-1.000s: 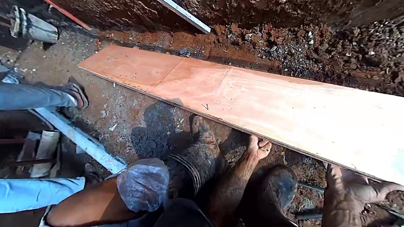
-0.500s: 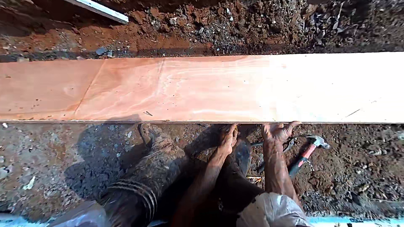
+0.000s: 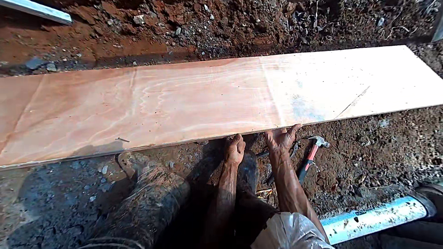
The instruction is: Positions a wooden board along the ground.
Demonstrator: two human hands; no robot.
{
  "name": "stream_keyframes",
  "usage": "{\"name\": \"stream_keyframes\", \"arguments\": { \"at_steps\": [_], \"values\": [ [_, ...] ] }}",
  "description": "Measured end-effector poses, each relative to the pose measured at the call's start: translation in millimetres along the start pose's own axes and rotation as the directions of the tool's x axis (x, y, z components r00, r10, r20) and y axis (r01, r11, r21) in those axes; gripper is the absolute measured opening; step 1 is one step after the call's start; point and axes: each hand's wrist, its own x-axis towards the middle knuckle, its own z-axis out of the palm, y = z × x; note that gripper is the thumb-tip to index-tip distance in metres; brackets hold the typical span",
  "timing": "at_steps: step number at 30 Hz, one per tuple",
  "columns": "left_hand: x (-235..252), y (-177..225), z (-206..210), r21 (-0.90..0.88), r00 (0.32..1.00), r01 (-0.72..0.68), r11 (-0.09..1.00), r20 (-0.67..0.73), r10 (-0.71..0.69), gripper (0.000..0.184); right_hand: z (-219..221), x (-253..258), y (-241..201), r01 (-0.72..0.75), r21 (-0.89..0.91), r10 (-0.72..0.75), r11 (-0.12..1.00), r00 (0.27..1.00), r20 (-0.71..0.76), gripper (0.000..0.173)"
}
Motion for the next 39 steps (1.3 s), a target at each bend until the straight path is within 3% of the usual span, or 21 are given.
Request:
{"name": "stream_keyframes", "arguments": {
  "at_steps": [3,10,18,22,39],
  "values": [
    [2,-5,3,-0.171,0.999,0.014,0.985,0.054,-0.005,0.020,-3,3,-1,-0.014,-0.029,0.014,0.999,1.000,0.025,0.079],
    [1,-5,-1,-0.290,0.997,0.037,0.956,0.076,-0.016,0.019,-9,11,6,0.025,-0.005,-0.025,1.000,0.997,-0.078,0.091],
    [-3,-8,2,-0.239,0.999,0.030,0.970,0.052,-0.018,0.016,-7,11,3,0.019,0.028,-0.017,0.999,0.998,-0.065,0.079],
    [-3,-9,6,-0.213,1.000,0.001,0.977,0.007,0.001,0.014,-5,7,1,0.045,-0.088,-0.053,0.995,0.994,-0.098,0.076],
    [-5,-5,9,-0.190,0.998,0.020,0.982,-0.059,-0.031,0.019,-6,-3,9,0.105,-0.261,-0.128,0.960,0.989,-0.073,0.070]
  ]
}}
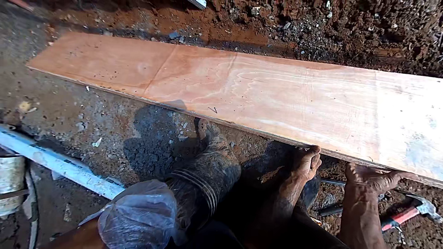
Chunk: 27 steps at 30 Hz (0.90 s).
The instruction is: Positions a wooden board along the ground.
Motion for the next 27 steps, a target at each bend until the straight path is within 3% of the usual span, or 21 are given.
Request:
{"name": "stream_keyframes", "arguments": {
  "at_steps": [10,15,24,27],
  "values": [
    [-2,-1,2,-0.025,0.997,0.056,0.998,0.062,-0.055,0.022,-1,4,-4,0.028,0.018,-0.029,0.999,1.000,0.009,0.069],
    [-3,-3,8,0.003,0.999,0.017,1.000,0.046,-0.017,0.026,-10,8,-1,0.065,-0.032,-0.066,0.997,0.998,-0.018,0.066],
    [-4,11,10,0.045,1.000,0.003,0.999,0.003,-0.004,0.029,7,-3,2,-0.010,0.042,0.012,0.999,0.999,-0.045,0.071],
    [-1,12,2,0.120,0.997,0.032,0.992,0.061,-0.040,0.024,4,5,-3,-0.027,0.088,0.030,0.996,0.999,-0.029,0.071]
  ]
}}
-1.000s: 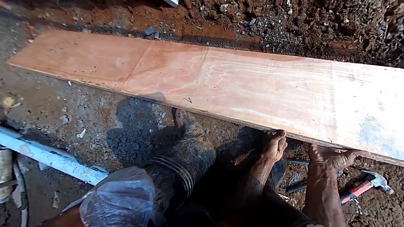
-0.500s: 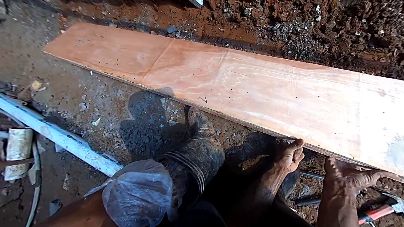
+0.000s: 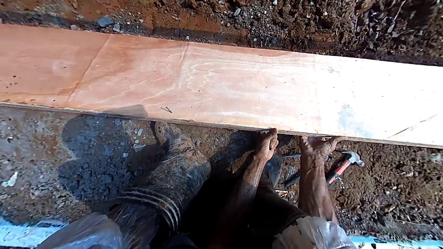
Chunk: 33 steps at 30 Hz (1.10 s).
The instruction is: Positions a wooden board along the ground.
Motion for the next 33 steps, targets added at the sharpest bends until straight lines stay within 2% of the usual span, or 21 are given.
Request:
{"name": "stream_keyframes", "arguments": {
  "at_steps": [3,4,6,7,9,12,15,19,25,28,31,33],
  "values": [
    [-2,6,-14,0.076,0.996,0.047,0.996,0.066,-0.052,0.011,-2,2,-3,-0.034,0.035,0.033,0.999,0.999,0.031,0.074],
    [-3,8,-18,0.096,0.993,0.069,0.993,0.088,-0.077,0.014,-2,3,-4,-0.039,0.041,0.037,0.998,0.998,0.041,0.075],
    [-8,13,-27,0.141,0.982,0.091,0.986,0.153,-0.113,0.043,-3,2,-4,-0.040,0.051,0.038,0.998,0.999,0.037,0.075],
    [-9,15,-30,0.157,0.975,0.092,0.983,0.187,-0.121,0.051,-2,1,-4,-0.041,0.057,0.039,0.998,0.999,0.033,0.074],
    [-12,17,-35,0.150,0.968,0.080,0.985,0.225,-0.113,0.054,-1,0,-6,-0.052,0.066,0.050,0.996,0.998,0.030,0.074],
    [-19,18,-40,0.196,0.977,0.110,0.974,0.159,-0.143,0.055,-1,1,-8,-0.069,0.105,0.065,0.992,0.997,0.043,0.075],
    [-20,21,-44,0.220,0.976,0.165,0.962,0.107,-0.192,0.037,1,1,-8,-0.080,0.131,0.071,0.988,0.995,0.074,0.077],
    [-18,23,-49,0.203,0.967,0.210,0.956,0.102,-0.234,0.028,2,0,-8,-0.092,0.131,0.081,0.987,0.993,0.087,0.080],
    [-14,27,-52,0.131,0.954,0.251,0.959,0.133,-0.268,0.026,1,1,-8,-0.119,0.168,0.107,0.979,0.991,0.079,0.079],
    [-14,26,-53,0.145,0.955,0.250,0.957,0.128,-0.268,0.031,1,-1,-6,-0.108,0.169,0.096,0.980,0.992,0.080,0.078],
    [-16,26,-47,0.120,0.965,0.245,0.962,0.063,-0.253,0.039,3,-1,-6,-0.114,0.175,0.101,0.978,0.992,0.081,0.078],
    [-15,23,-44,0.083,0.972,0.227,0.970,0.048,-0.231,0.035,2,-1,-7,-0.122,0.180,0.110,0.976,0.991,0.076,0.079]
  ]
}}
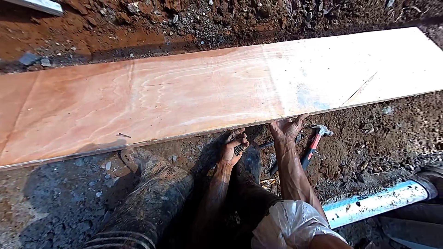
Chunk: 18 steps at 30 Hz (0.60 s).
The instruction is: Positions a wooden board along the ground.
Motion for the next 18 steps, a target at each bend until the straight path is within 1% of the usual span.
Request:
{"name": "stream_keyframes", "arguments": {
  "at_steps": [2,3,7,11,12,14,16,18],
  "values": [
    [2,-2,4,-0.032,0.999,-0.044,0.999,-0.005,0.044,0.026,-1,-1,-1,-0.015,0.016,0.015,1.000,1.000,0.002,0.079],
    [4,-2,6,-0.019,0.998,-0.067,0.998,-0.005,0.067,0.024,-1,-1,-1,-0.021,0.013,0.021,1.000,1.000,0.004,0.079],
    [3,-6,15,0.210,0.993,-0.095,0.973,-0.051,0.108,0.023,-3,1,-2,-0.024,0.003,0.024,1.000,1.000,0.011,0.079],
    [5,-7,21,0.217,0.989,-0.093,0.972,-0.096,0.116,0.024,-3,2,-1,-0.015,0.007,0.015,1.000,1.000,0.003,0.076],
    [4,-8,23,0.253,0.986,-0.095,0.963,-0.109,0.126,0.024,-2,2,0,-0.014,-0.014,0.014,1.000,1.000,-0.007,0.077],
    [4,-10,23,0.379,0.979,-0.121,0.918,-0.107,0.173,0.021,-1,1,-1,-0.022,-0.027,0.021,0.999,1.000,-0.022,0.079],
    [4,-12,21,0.518,0.972,-0.152,0.842,-0.076,0.222,0.023,0,1,-1,-0.026,-0.012,0.025,1.000,0.999,-0.026,0.079],
    [4,-14,24,0.596,0.965,-0.172,0.784,-0.060,0.257,0.032,1,0,-1,-0.027,0.001,0.027,1.000,0.999,-0.020,0.078]
  ]
}}
